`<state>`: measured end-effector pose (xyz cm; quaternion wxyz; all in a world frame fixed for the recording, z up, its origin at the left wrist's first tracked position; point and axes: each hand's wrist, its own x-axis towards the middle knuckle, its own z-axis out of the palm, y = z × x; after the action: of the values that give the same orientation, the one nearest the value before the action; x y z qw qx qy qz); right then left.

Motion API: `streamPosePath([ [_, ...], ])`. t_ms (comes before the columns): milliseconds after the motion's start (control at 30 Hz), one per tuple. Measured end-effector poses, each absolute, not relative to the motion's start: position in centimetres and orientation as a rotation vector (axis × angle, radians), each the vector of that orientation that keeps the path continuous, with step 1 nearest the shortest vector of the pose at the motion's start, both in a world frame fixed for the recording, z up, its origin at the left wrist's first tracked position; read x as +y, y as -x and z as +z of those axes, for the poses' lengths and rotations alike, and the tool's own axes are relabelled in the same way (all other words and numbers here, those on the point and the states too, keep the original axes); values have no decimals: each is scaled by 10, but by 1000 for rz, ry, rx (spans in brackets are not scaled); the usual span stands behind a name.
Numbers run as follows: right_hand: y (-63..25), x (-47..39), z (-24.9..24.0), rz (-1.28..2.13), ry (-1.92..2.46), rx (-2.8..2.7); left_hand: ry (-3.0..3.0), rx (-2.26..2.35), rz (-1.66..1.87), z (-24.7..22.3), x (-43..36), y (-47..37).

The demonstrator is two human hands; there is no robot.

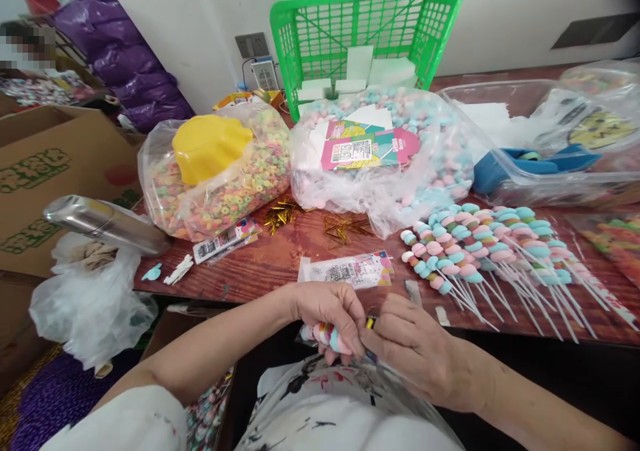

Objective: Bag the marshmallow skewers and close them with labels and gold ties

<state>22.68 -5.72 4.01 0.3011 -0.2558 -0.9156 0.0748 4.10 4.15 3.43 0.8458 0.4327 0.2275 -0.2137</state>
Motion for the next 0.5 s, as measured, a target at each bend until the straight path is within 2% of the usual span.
streamPosePath([
  [133,-226,-55,43,130,562,-2586,-1060,453,-646,35,46,-50],
  [233,-224,-56,38,-13,609,-2681,-1374,455,-617,47,47,-54],
  [400,-225,-39,26,-345,1059,-2633,-2538,697,46,74,30,-54],
  [500,-233,-9,32,-369,1310,-2339,-2759,857,488,67,20,-59],
])
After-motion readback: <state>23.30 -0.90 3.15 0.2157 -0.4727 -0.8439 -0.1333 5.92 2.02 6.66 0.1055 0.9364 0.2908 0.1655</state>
